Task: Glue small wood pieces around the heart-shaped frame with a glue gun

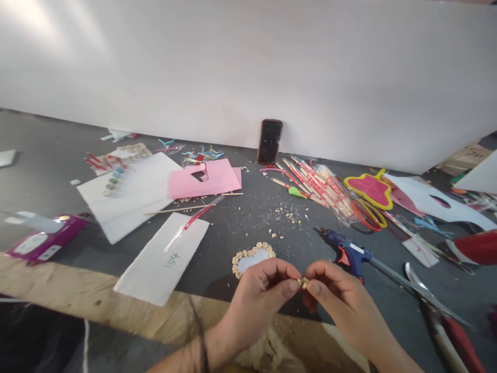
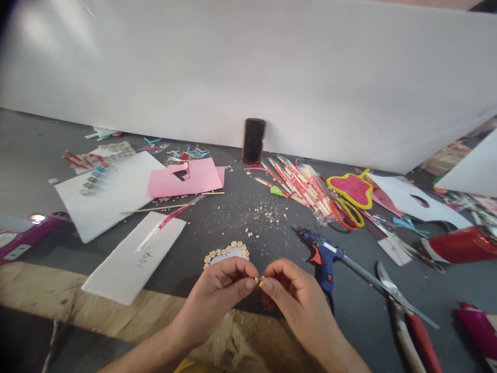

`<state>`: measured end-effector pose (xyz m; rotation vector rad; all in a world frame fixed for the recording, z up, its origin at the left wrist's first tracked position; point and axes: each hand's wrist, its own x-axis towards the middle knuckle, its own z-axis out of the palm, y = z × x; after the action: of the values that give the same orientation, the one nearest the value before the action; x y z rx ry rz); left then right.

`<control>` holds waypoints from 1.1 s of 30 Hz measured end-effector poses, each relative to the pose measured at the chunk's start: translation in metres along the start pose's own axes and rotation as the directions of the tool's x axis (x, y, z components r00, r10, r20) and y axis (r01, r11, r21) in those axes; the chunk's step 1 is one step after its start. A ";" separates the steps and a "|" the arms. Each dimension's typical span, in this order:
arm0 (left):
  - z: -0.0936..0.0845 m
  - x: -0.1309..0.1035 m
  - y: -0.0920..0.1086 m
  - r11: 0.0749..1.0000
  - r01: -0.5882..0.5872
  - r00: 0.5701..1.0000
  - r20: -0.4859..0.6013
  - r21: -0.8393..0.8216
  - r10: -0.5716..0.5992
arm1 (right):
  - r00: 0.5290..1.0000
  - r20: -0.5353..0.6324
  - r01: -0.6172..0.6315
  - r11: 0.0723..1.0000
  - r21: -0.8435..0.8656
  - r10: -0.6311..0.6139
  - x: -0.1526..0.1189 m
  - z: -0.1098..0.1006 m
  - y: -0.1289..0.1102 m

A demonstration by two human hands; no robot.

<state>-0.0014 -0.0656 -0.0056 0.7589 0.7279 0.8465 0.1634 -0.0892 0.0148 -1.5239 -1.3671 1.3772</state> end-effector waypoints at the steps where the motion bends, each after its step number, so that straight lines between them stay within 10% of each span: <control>1: 0.001 -0.001 0.001 1.000 -0.006 1.000 -0.003 0.012 0.007 | 1.000 -0.021 0.009 0.999 -0.048 -0.010 -0.001 0.000 -0.002; 14: -0.003 -0.008 -0.002 0.758 -0.274 0.948 0.036 0.592 0.315 | 0.970 -0.100 0.174 0.923 -0.344 -0.220 -0.006 0.002 0.001; 24: -0.004 -0.008 -0.002 0.758 -0.275 0.947 0.030 0.591 0.320 | 0.966 -0.080 0.219 0.939 -0.266 -0.248 -0.012 0.002 0.019; 33: -0.006 -0.007 -0.004 0.661 -0.517 0.839 0.169 0.544 0.518 | 0.984 -0.066 0.148 0.965 -0.218 -0.166 -0.015 0.002 0.010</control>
<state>-0.0077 -0.0721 -0.0103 1.5718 0.7865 1.1596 0.1656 -0.1063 0.0088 -1.5524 -1.5872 1.0867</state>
